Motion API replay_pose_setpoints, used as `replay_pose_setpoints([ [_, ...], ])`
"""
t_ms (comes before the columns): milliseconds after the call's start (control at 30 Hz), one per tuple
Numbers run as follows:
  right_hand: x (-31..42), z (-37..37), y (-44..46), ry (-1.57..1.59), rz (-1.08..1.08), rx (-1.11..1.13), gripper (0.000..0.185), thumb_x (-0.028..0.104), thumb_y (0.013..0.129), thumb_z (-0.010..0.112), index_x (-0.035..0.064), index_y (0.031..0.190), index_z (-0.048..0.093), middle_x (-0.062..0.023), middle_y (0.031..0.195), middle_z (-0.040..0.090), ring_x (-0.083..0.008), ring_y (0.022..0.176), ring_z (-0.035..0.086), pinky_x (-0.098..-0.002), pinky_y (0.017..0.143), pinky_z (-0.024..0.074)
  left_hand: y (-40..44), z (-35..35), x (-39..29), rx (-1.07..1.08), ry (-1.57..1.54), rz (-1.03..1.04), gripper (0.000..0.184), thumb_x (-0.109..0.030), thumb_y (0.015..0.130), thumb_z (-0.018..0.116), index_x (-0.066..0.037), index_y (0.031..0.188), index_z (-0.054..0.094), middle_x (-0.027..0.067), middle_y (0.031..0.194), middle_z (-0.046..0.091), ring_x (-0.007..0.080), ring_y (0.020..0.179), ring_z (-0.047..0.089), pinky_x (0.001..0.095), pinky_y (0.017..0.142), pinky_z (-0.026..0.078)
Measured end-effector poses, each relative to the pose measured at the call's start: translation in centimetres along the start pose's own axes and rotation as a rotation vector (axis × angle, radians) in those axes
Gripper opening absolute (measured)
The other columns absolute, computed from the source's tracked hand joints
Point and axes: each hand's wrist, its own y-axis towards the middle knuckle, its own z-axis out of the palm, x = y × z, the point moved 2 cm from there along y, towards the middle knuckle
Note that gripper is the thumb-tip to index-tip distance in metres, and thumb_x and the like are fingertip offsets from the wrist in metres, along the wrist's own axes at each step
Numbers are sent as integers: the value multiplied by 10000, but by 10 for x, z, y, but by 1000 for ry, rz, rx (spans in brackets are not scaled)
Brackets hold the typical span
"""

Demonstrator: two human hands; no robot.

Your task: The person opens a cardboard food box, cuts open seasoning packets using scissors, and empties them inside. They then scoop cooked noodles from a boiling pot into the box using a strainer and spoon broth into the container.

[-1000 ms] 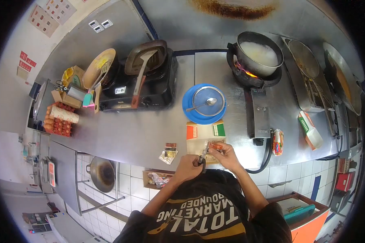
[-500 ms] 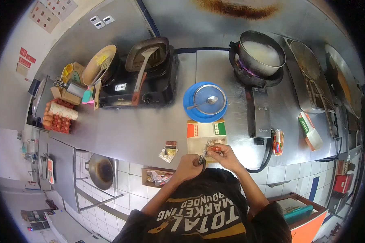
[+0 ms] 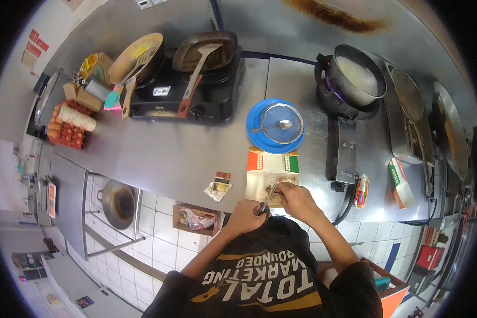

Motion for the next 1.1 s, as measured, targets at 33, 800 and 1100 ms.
replay_pose_setpoints([
  [33, 0, 3, 2, -9, -9, 15, 242, 3, 805, 634, -2, 1047, 633, -171, 906, 696, -311, 888, 700, -384, 704, 562, 1, 2, 2, -10, -15, -6, 374, -261, 746, 738, 26, 601, 547, 194, 570, 550, 331, 536, 566, 421, 548, 447],
  [800, -22, 14, 28, -613, -182, 549, 296, 21, 827, 508, -93, 1099, 488, -254, 1039, 572, -394, 1003, 612, -425, 754, 561, 12, 29, 18, 19, -218, -89, 496, -378, 737, 688, 117, 745, 670, 314, 740, 647, 436, 769, 680, 471, 738, 541],
  [1100, -24, 12, 32, -611, -373, 538, 138, 45, 832, 520, -49, 925, 556, -178, 697, 652, -338, 638, 673, -432, 566, 544, 11, 32, 22, 114, -204, -136, 431, -378, 780, 672, 50, 826, 698, 280, 779, 659, 424, 788, 672, 462, 735, 525],
])
